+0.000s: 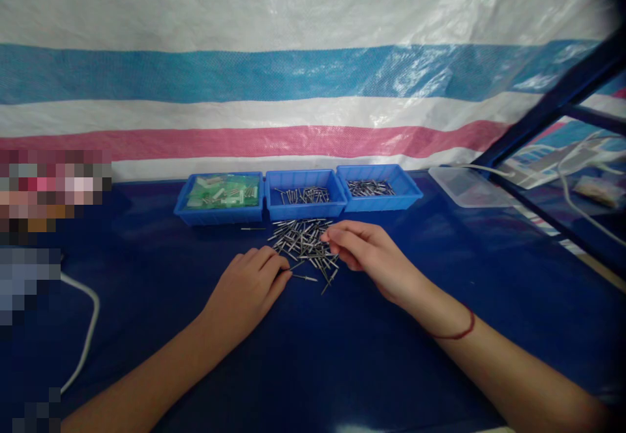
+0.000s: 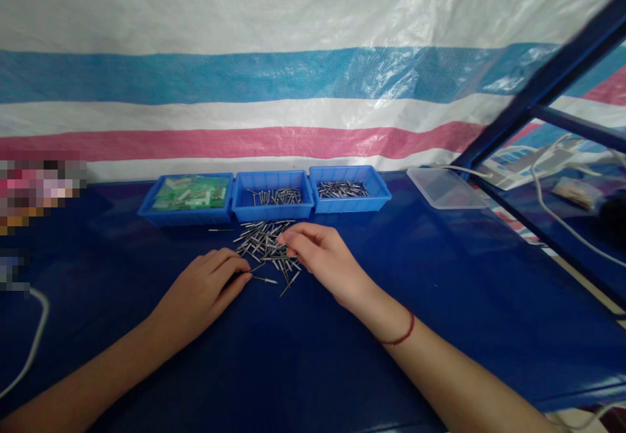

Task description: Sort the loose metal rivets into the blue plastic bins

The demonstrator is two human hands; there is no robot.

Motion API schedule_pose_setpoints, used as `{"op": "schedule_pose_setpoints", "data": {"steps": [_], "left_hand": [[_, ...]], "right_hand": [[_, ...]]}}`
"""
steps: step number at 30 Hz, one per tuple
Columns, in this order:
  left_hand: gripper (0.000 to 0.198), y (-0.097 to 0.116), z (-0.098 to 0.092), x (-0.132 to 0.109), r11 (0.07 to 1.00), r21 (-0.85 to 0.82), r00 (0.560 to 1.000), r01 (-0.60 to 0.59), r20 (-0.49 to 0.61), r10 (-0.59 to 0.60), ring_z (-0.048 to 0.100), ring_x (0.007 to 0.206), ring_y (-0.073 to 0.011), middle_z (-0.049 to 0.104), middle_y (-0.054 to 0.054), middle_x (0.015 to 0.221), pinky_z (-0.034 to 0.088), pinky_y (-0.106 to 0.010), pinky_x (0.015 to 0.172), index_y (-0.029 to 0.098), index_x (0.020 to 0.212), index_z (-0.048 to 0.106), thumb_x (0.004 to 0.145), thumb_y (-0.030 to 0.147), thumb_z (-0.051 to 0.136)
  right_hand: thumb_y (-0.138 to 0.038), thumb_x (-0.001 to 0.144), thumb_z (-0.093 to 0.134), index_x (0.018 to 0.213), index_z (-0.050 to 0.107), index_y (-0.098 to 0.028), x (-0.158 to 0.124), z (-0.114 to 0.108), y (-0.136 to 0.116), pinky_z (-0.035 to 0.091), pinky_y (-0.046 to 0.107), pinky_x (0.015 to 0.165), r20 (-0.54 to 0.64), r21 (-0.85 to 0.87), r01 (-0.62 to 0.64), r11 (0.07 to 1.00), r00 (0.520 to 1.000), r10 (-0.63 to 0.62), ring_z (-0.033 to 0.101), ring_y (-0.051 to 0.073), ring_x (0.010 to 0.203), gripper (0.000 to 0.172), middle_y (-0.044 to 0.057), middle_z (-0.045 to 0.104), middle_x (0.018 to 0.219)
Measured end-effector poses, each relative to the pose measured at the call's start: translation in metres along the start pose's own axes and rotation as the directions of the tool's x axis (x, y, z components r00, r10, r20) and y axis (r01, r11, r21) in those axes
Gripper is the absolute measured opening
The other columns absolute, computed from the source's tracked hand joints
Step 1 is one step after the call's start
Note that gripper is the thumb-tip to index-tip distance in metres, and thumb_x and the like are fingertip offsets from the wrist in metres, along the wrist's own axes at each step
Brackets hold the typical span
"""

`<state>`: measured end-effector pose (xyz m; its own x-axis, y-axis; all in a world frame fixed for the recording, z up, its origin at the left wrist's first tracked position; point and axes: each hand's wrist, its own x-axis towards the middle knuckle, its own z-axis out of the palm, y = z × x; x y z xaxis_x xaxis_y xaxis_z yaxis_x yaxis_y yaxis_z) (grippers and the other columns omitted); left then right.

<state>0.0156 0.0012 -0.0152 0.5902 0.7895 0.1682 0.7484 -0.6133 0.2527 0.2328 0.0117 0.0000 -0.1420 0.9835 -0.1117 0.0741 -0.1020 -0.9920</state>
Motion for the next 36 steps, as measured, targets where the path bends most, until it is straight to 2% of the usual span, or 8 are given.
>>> {"op": "schedule_pose_setpoints", "data": {"steps": [3, 5, 9, 13, 19, 27, 32, 36], "left_hand": [[0.015, 0.002, -0.002, -0.001, 0.976, -0.212, 0.997, 0.043, -0.057, -0.057, 0.058, 0.085, -0.0174, 0.061, -0.003, 0.092, 0.045, -0.031, 0.078, 0.019, 0.093, 0.059, 0.095, 0.025, 0.046], [0.014, 0.006, -0.004, -0.002, 0.934, -0.352, 0.993, 0.061, -0.071, -0.092, 0.058, 0.084, -0.0160, 0.060, -0.002, 0.090, 0.046, -0.029, 0.077, 0.020, 0.093, 0.058, 0.096, 0.025, 0.045], [0.014, 0.012, -0.006, -0.003, 0.867, -0.490, 0.993, 0.085, -0.033, -0.116, 0.058, 0.081, -0.0151, 0.060, -0.001, 0.087, 0.046, -0.027, 0.074, 0.021, 0.093, 0.059, 0.096, 0.025, 0.045], [0.014, 0.015, -0.006, -0.002, 0.846, -0.522, 0.990, 0.110, -0.013, -0.137, 0.057, 0.078, -0.0147, 0.059, -0.001, 0.085, 0.045, -0.026, 0.070, 0.020, 0.092, 0.059, 0.095, 0.025, 0.047], [0.011, 0.015, -0.005, -0.002, 0.831, -0.543, 0.987, 0.122, -0.020, -0.158, 0.055, 0.076, -0.0138, 0.057, 0.000, 0.084, 0.044, -0.026, 0.072, 0.020, 0.091, 0.058, 0.094, 0.025, 0.049], [0.011, 0.013, -0.002, -0.004, 0.833, -0.544, 0.989, 0.100, -0.036, -0.143, 0.055, 0.089, -0.0160, 0.058, -0.002, 0.094, 0.044, -0.029, 0.079, 0.021, 0.097, 0.059, 0.094, 0.026, 0.050], [0.007, 0.011, 0.000, -0.003, 0.844, -0.530, 0.976, 0.084, -0.127, -0.176, 0.055, 0.091, -0.0165, 0.057, -0.002, 0.096, 0.043, -0.030, 0.082, 0.022, 0.095, 0.059, 0.091, 0.021, 0.054], [0.006, 0.010, -0.001, -0.004, 0.853, -0.518, 0.966, 0.066, -0.181, -0.185, 0.054, 0.089, -0.0166, 0.056, -0.003, 0.096, 0.043, -0.030, 0.080, 0.021, 0.095, 0.058, 0.090, 0.020, 0.055]], "right_hand": [[-0.027, 0.080, 0.060, 0.088, 0.068, -0.017, -0.006, 0.008, 0.004, 0.039, 0.023, 0.052, 0.042, -0.276, 0.205, 0.939, 0.979, -0.201, 0.049, 0.010, 0.058, 0.015, 0.000, 0.061, 0.070], [-0.023, 0.079, 0.063, 0.094, 0.069, -0.018, -0.011, 0.014, 0.007, 0.041, 0.024, 0.055, 0.068, -0.383, 0.287, 0.878, 0.957, -0.283, 0.050, 0.010, 0.059, 0.017, 0.000, 0.062, 0.072], [-0.025, 0.081, 0.064, 0.092, 0.072, -0.019, -0.017, 0.021, 0.008, 0.040, 0.024, 0.053, 0.137, -0.368, 0.325, 0.871, 0.946, -0.295, 0.051, 0.010, 0.058, 0.015, 0.001, 0.062, 0.074], [-0.026, 0.082, 0.063, 0.087, 0.072, -0.019, -0.017, 0.024, 0.008, 0.040, 0.024, 0.054, 0.131, -0.289, 0.317, 0.903, 0.948, -0.291, 0.053, 0.011, 0.062, 0.013, 0.003, 0.064, 0.076], [-0.030, 0.081, 0.065, 0.084, 0.069, -0.018, -0.016, 0.025, 0.012, 0.041, 0.024, 0.052, 0.073, -0.216, 0.255, 0.943, 0.967, -0.245, 0.049, 0.010, 0.056, 0.013, 0.000, 0.060, 0.068], [-0.027, 0.083, 0.064, 0.087, 0.071, -0.017, -0.017, 0.024, 0.012, 0.038, 0.025, 0.054, 0.110, -0.266, 0.374, 0.889, 0.927, -0.357, 0.052, 0.011, 0.060, 0.013, 0.003, 0.063, 0.074], [-0.023, 0.083, 0.063, 0.090, 0.072, -0.017, -0.016, 0.023, 0.013, 0.038, 0.025, 0.052, 0.114, -0.309, 0.403, 0.861, 0.915, -0.387, 0.050, 0.010, 0.057, 0.013, 0.003, 0.062, 0.074], [-0.017, 0.084, 0.060, 0.094, 0.073, -0.019, -0.016, 0.022, 0.015, 0.040, 0.024, 0.054, 0.151, -0.407, 0.446, 0.797, 0.894, -0.422, 0.053, 0.010, 0.060, 0.016, 0.002, 0.064, 0.077]]}}
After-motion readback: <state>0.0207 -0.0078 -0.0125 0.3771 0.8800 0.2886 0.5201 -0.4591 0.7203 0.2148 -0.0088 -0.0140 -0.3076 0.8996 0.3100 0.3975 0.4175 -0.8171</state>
